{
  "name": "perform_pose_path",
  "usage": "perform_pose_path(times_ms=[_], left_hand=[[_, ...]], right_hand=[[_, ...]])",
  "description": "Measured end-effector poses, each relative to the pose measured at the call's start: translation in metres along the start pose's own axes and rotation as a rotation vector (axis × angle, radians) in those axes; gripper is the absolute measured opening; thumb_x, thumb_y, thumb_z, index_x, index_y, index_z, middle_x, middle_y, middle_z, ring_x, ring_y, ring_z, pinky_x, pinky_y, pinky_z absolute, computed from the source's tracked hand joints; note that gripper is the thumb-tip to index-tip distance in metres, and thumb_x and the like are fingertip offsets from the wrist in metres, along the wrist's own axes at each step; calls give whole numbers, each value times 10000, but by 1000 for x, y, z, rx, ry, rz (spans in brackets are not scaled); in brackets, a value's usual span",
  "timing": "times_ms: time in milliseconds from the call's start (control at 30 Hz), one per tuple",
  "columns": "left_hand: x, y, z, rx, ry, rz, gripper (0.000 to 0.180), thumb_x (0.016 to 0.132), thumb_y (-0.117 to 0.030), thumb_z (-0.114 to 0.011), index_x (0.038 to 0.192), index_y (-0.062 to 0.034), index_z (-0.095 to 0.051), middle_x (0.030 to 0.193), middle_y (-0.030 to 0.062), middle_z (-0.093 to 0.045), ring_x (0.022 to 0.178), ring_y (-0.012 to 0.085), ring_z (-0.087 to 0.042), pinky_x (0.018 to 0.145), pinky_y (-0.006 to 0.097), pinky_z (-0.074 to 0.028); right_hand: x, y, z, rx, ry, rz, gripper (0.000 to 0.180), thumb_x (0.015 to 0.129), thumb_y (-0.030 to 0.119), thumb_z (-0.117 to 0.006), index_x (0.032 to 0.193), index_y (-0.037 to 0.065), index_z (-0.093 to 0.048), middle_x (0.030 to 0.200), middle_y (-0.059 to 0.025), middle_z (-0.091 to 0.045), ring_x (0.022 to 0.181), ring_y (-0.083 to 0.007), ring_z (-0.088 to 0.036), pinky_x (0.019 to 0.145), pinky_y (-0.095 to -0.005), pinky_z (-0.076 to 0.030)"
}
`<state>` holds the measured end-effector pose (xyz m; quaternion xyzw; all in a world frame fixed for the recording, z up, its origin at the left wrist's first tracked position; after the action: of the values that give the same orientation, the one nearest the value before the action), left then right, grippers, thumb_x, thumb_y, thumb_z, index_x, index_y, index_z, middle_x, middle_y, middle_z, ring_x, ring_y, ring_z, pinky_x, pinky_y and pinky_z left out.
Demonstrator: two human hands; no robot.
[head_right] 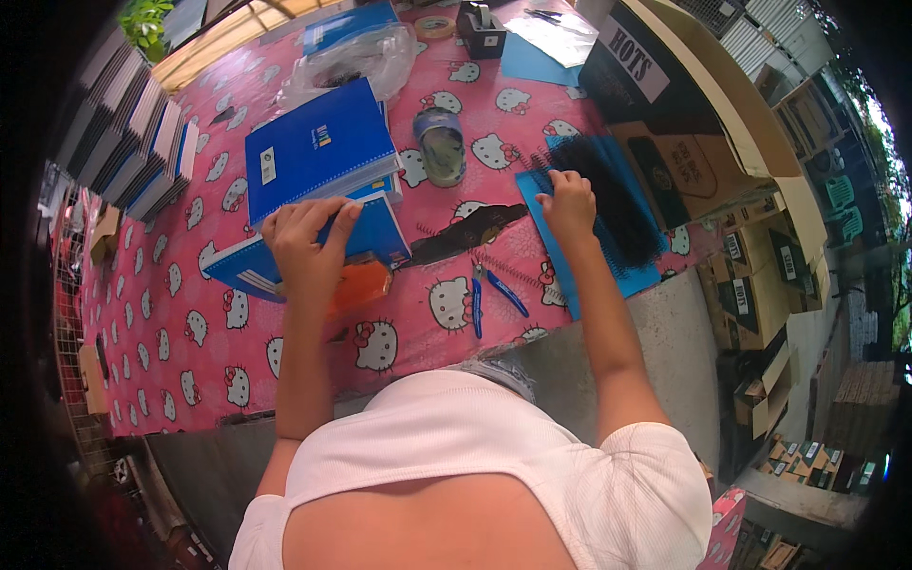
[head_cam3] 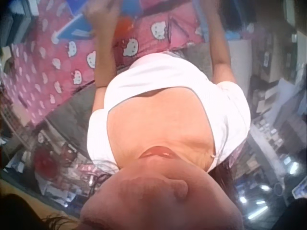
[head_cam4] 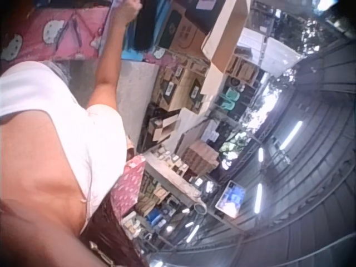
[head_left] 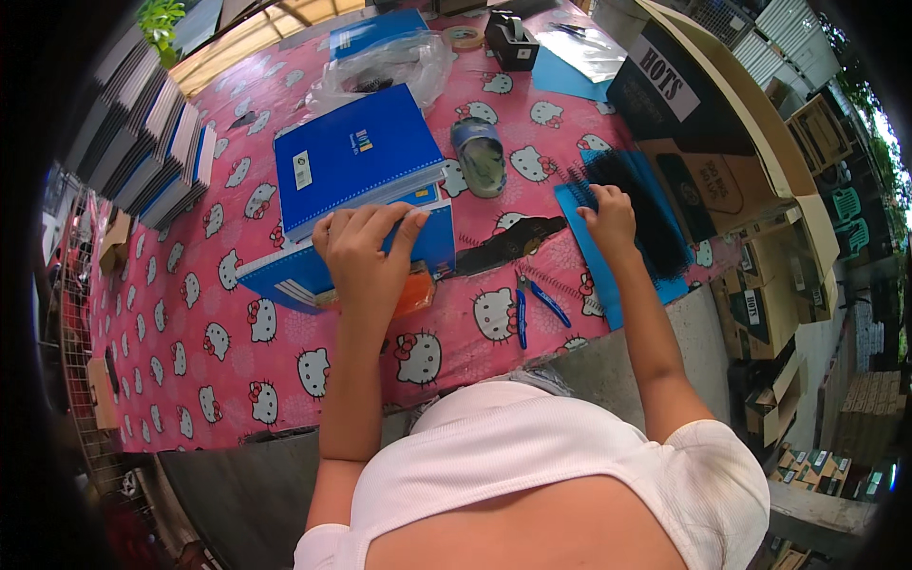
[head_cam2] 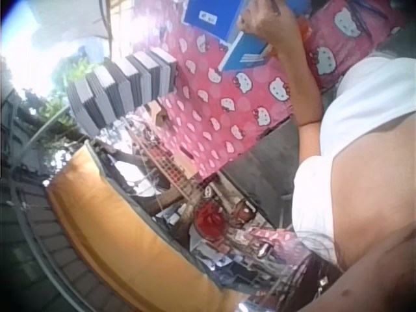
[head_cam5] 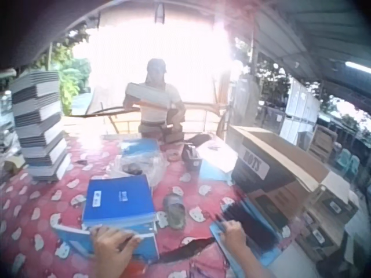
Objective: The person threads spiral coils into notebook pages by hand and clips the ends using pliers.
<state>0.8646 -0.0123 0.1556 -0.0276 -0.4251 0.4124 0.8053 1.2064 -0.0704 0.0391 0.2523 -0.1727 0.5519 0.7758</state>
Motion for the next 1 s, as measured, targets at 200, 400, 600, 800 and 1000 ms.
perform_pose_path(times_ms=[200,400,600,800,1000], left_hand=[[11,-1,6,-27,6,-15,201,802,-311,-703,811,-110,-718,824,-4,-677,834,168,-583,882,356,-317],[5,1,23,-68,-1,-19,189,803,-303,-699,787,-116,-716,810,-5,-678,794,180,-569,887,377,-311],[9,-6,27,-44,39,-6,168,787,-298,-721,802,-130,-718,775,-20,-672,781,152,-562,880,357,-307],[6,-8,30,-33,20,5,184,751,-309,-748,789,-132,-714,765,-21,-668,777,154,-561,889,366,-305],[3,-16,23,-7,-12,0,178,731,-294,-762,775,-130,-709,773,-16,-654,799,156,-559,893,369,-301]], right_hand=[[-36,131,-37,426,353,139,199,769,164,-692,934,58,-655,870,-151,-620,898,-336,-602,769,-428,-478],[21,171,57,901,263,92,219,806,62,-653,1023,55,-680,877,-115,-646,777,-233,-633,684,-316,-503],[32,184,88,934,263,254,260,774,3,-689,1028,55,-704,874,-69,-647,741,-128,-611,646,-254,-499],[43,193,92,1011,355,276,235,732,-26,-689,949,62,-707,867,-78,-621,752,-174,-619,656,-278,-488],[48,187,79,1197,628,216,221,754,-41,-673,964,27,-680,855,-63,-582,769,-148,-570,671,-269,-459]])
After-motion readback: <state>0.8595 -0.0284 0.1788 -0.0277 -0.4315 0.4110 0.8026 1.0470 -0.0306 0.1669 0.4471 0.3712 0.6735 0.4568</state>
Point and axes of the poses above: each hand's wrist, its own x-axis towards the middle knuckle, its own z-axis out of the back of the hand, y = z × x, the point moved 6 cm from there along x, towards the middle knuckle
